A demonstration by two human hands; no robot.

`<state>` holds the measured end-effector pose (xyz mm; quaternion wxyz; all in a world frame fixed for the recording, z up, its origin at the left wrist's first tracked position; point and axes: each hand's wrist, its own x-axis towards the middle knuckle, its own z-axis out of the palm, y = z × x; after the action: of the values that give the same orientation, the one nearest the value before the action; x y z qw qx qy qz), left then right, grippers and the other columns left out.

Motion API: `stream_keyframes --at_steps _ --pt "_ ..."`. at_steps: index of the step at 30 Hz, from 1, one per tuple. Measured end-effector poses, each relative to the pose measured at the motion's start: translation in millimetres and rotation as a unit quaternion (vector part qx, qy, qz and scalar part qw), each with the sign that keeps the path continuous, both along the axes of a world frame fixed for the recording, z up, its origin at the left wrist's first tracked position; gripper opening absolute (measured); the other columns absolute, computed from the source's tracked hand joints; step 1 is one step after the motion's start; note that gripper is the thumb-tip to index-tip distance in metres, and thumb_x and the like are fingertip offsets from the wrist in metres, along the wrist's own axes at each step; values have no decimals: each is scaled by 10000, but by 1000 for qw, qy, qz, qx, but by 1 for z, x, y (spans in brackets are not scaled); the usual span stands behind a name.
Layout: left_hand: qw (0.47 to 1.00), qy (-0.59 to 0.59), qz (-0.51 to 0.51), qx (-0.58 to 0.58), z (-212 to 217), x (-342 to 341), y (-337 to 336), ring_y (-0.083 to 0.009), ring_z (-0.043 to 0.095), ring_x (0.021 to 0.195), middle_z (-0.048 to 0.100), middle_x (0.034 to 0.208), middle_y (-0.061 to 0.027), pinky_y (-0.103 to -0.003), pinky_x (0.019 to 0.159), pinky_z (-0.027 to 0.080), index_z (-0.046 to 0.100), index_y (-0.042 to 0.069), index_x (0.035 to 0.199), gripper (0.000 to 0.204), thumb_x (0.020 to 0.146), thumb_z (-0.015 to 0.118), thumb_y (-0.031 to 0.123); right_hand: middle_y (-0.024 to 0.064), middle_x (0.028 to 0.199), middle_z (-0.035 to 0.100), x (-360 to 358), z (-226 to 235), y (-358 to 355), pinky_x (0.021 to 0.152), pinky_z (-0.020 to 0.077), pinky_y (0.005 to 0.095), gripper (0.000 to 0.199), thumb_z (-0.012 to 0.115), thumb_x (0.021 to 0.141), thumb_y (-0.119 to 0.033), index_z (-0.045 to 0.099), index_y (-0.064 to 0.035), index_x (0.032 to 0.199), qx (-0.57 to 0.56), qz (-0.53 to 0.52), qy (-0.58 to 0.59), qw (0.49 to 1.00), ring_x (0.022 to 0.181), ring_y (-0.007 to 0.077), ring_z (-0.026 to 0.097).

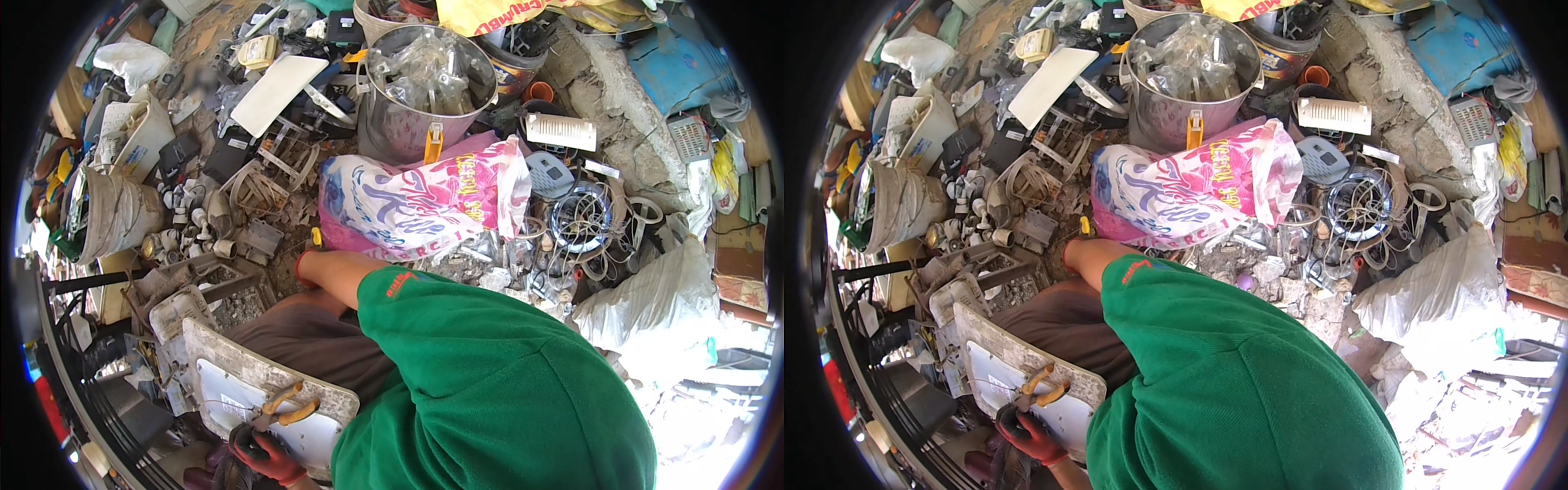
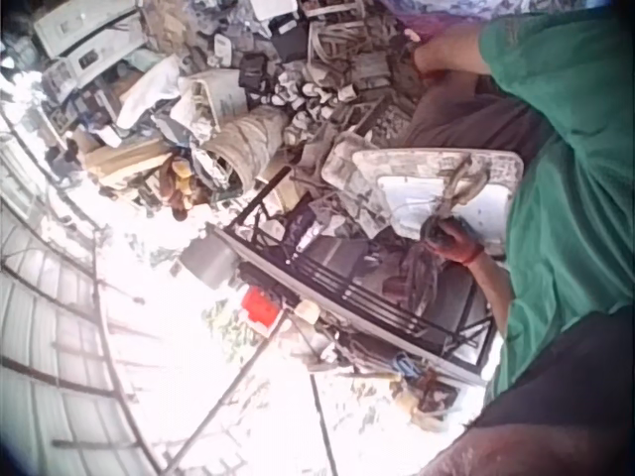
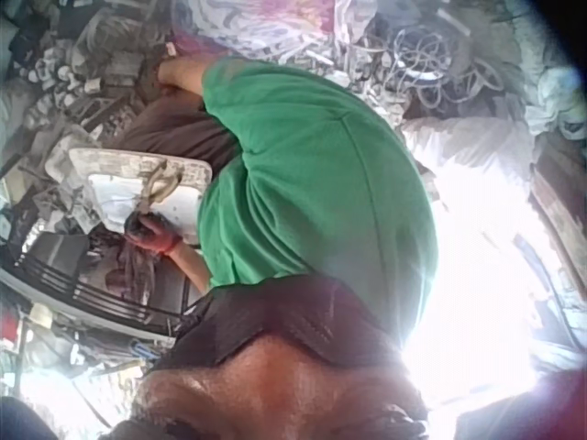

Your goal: The person uses a screwdriver to remove screws and pliers to disconnect wires from a white electronic device held on their lap.

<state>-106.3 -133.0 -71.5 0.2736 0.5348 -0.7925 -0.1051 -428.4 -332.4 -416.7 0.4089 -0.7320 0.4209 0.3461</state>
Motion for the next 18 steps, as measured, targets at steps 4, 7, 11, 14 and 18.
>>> stream_keyframes --at_steps 4,7,11,14,18 --pt "1000 3 7 -1 -3 3 0 -361 576 1048 620 1093 -181 -503 999 437 629 -58 1034 204 998 581 137 106 1457 607 -7 -10 13 1104 452 476 463 538 1023 -351 624 -131 1423 33 17 -15 999 1321 322 587" --pt "1000 1 2 11 -1 3 0 -357 584 1066 625 1100 -178 -501 1007 438 633 -55 1042 189 991 585 122 113 1438 620 -18 7 27 1096 464 477 479 583 997 -357 631 -134 1418 5 -9 -24 1000 1321 319 589" --pt "999 17 -3 27 10 -1 -1 -344 602 1064 637 1104 -170 -476 992 461 647 -43 1045 153 970 603 83 129 1394 647 -35 52 50 1064 494 472 522 667 923 -315 634 -173 1424 -7 -84 -38 996 1295 318 610" --pt "997 -2 16 75 24 -5 -1 -326 621 1041 652 1092 -160 -436 963 487 658 -33 1035 127 942 628 48 125 1395 651 -59 79 83 1051 510 471 573 672 863 -220 627 -220 1435 -5 -248 -154 956 1271 316 628" --pt "994 -51 8 101 45 -10 -4 -300 645 1033 672 1088 -147 -397 940 508 672 -19 1033 132 909 661 21 155 1401 643 -69 92 138 1097 480 451 603 609 844 -177 614 -219 1446 -39 -368 -145 918 1310 324 602"
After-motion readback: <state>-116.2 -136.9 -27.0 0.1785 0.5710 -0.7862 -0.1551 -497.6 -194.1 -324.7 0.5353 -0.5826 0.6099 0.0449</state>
